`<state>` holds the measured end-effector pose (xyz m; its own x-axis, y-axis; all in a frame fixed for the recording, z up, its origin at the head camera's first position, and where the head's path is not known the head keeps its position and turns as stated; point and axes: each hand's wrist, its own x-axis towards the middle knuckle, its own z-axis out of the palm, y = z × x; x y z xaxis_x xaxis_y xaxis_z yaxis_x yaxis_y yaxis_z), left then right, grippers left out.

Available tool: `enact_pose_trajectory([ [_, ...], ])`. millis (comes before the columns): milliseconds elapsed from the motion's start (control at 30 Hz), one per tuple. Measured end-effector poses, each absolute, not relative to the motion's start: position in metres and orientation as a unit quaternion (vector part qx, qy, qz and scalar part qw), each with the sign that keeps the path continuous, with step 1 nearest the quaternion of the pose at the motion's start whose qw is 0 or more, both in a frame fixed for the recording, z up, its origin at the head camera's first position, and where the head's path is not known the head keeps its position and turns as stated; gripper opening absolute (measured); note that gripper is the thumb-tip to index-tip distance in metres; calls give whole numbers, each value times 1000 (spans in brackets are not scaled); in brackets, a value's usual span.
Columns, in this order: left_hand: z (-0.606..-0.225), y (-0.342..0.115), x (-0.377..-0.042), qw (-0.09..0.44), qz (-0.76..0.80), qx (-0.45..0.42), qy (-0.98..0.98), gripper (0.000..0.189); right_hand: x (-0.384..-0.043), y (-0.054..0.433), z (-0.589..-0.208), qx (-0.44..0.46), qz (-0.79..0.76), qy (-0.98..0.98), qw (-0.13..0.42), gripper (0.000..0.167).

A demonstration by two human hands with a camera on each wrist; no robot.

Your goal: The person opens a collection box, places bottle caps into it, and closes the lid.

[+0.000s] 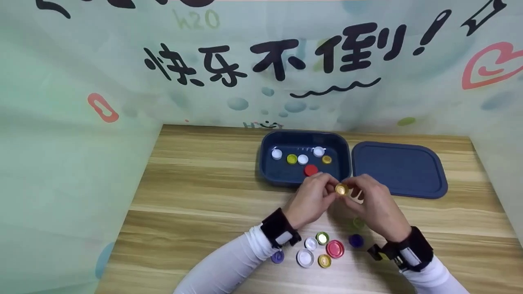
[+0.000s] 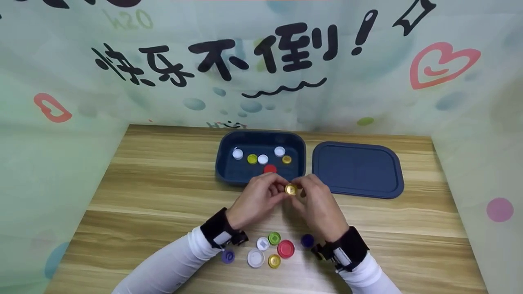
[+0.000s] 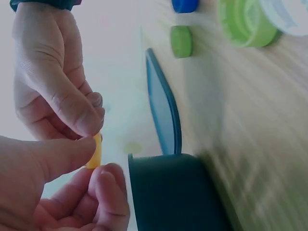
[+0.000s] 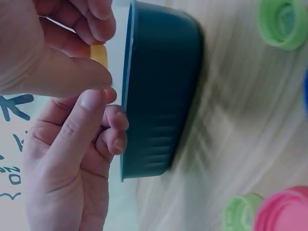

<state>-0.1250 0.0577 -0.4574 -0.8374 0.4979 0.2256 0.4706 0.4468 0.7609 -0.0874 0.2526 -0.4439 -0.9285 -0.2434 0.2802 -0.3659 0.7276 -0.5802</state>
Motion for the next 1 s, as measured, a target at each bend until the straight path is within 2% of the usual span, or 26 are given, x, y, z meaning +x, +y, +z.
enact_pose_trajectory([
  [300, -454, 60, -140, 1, 529, 217, 820, 23, -106, 244, -442, 153, 338, -915, 155, 28],
  [567, -456, 63, -152, 37, 591, 174, 787, 35, -127, 240, -448, 115, 347, -919, 151, 26],
  [800, -455, 61, -156, 81, 557, 171, 808, 45, -136, 241, -452, 95, 345, -927, 112, 39],
  [1000, -453, 57, -154, 66, 506, 180, 841, 56, -129, 247, -450, 95, 341, -929, 107, 44],
])
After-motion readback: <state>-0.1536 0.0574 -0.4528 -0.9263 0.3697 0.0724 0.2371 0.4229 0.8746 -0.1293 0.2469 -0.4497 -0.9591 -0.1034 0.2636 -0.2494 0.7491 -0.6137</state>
